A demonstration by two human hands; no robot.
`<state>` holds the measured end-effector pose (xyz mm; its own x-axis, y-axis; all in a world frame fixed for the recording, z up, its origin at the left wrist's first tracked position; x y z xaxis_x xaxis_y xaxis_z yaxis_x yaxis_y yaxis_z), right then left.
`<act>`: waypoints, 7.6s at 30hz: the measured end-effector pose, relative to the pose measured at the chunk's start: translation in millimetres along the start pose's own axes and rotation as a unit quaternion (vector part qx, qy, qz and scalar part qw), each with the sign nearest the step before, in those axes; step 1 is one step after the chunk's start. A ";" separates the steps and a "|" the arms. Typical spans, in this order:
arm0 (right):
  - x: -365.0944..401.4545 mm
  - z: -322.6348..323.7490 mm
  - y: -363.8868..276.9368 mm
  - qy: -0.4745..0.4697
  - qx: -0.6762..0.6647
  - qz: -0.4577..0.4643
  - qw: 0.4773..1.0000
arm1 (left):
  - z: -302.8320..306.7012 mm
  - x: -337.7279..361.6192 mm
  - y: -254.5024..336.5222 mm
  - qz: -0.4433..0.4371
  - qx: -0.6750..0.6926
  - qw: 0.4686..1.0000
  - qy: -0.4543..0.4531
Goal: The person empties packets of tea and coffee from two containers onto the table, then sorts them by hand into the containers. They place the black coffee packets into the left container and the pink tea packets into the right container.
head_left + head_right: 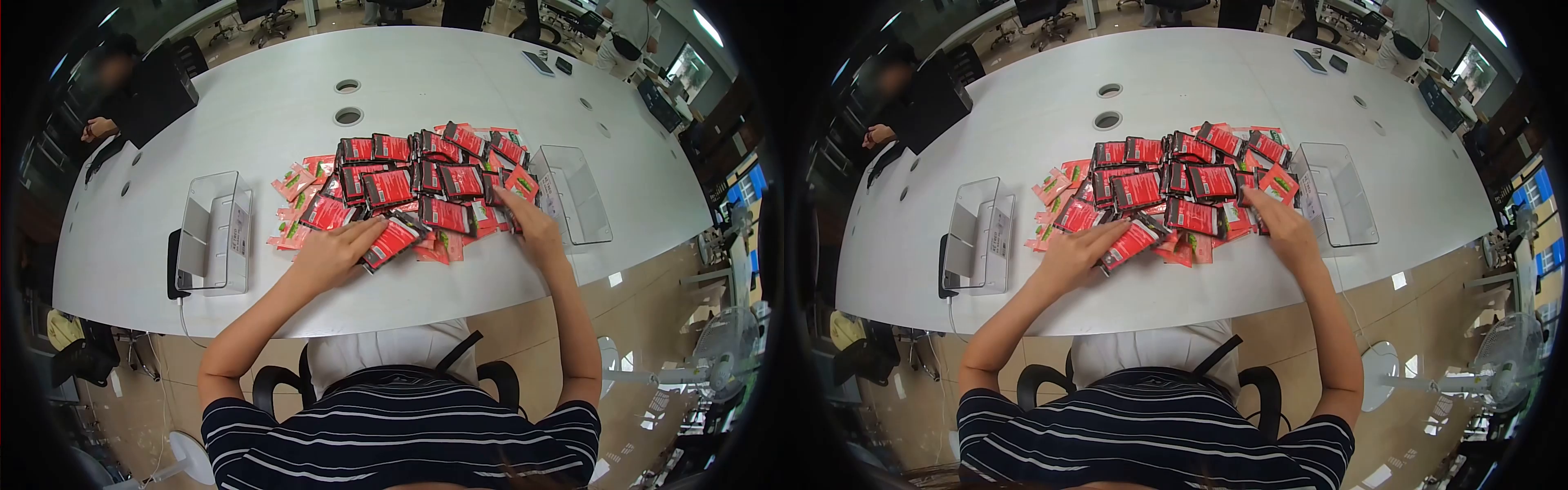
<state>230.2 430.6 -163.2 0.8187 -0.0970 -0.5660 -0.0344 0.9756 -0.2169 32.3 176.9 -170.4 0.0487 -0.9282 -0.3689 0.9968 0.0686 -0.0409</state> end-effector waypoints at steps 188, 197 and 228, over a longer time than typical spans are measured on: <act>-88.9 -87.1 -8.3 -0.148 -0.103 -0.091 0.979 | -53.1 9.7 -68.9 0.341 0.028 0.939 -0.011; -92.2 -83.3 5.1 -0.091 -0.117 -0.128 0.981 | -14.9 -4.4 -38.4 0.097 0.163 0.979 0.069; -47.3 -32.5 41.9 0.004 0.083 -0.121 0.989 | -17.5 1.6 -60.3 0.240 0.049 0.965 0.094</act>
<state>171.4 469.6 -171.4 0.7864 -0.3325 -0.5205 0.2576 0.9425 -0.2129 -28.9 177.7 -184.8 0.5035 -0.7149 -0.4852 0.8637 0.4308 0.2616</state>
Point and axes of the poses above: each hand's wrist, its own x-axis away from the middle knuckle, its own z-axis out of the back of the hand, y = z × x, the point moved 4 cm from there along -x, towards the middle knuckle, and after that the axes turned 9 degrees about -x, right-handed, at the moved point
